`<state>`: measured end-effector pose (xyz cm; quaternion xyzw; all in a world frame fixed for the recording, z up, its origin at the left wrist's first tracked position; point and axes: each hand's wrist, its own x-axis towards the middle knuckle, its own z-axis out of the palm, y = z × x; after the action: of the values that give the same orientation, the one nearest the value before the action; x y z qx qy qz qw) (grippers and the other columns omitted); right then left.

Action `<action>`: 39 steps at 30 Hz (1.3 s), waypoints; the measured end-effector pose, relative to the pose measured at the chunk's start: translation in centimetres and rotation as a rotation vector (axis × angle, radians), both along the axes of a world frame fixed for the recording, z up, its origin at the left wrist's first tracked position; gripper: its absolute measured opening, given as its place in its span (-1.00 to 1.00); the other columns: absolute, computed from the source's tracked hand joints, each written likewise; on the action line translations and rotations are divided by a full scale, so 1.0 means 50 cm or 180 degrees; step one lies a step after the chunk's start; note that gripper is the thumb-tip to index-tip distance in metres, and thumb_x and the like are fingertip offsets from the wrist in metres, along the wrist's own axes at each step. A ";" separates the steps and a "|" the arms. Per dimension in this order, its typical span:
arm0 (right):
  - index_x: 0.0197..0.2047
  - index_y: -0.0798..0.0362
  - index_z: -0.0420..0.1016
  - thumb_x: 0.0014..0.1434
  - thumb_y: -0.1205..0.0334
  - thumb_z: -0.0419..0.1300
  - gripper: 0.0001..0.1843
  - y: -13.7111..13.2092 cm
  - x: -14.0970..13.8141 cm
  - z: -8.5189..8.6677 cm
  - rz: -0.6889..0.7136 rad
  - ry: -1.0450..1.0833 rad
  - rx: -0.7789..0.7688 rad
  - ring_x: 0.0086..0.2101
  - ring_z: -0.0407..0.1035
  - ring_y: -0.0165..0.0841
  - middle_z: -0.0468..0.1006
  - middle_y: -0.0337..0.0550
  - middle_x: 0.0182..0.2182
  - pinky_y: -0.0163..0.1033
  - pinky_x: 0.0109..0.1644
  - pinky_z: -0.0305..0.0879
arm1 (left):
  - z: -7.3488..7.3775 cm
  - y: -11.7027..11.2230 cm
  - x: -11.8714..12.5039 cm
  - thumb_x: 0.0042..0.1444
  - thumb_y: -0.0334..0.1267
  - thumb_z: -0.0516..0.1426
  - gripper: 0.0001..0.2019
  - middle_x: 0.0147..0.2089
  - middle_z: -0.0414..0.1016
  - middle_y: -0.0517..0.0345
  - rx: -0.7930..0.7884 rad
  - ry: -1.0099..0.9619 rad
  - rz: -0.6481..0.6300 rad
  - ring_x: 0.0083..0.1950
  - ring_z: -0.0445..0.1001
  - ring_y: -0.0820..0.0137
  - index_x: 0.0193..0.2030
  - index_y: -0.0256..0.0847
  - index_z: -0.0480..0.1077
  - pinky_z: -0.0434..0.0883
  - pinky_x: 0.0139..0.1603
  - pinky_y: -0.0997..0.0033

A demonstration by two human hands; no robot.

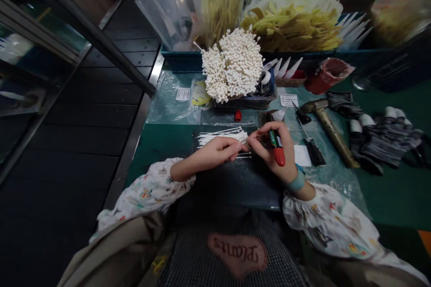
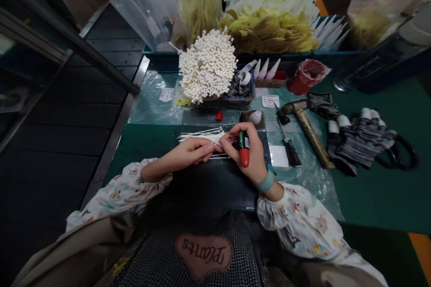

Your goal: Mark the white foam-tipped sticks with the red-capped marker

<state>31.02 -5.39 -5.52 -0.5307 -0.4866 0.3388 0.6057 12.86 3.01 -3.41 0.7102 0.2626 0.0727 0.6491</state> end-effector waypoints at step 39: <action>-0.17 -0.13 0.48 0.21 0.28 0.30 -0.87 -0.025 0.021 -0.004 -0.0105 -0.2191 0.1364 -0.51 0.43 -0.35 0.54 -0.30 -0.50 -0.21 -0.38 0.36 | -0.009 -0.001 -0.003 0.19 -0.12 0.18 -0.75 -0.50 0.38 0.23 0.0543 0.0110 0.0983 -0.50 0.24 0.52 -0.37 -0.27 0.46 0.15 -0.48 0.51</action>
<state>32.09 -6.63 -5.72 -0.4826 -0.7119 0.0226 0.5097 12.72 2.95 -3.85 0.7151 0.3725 0.1813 0.5630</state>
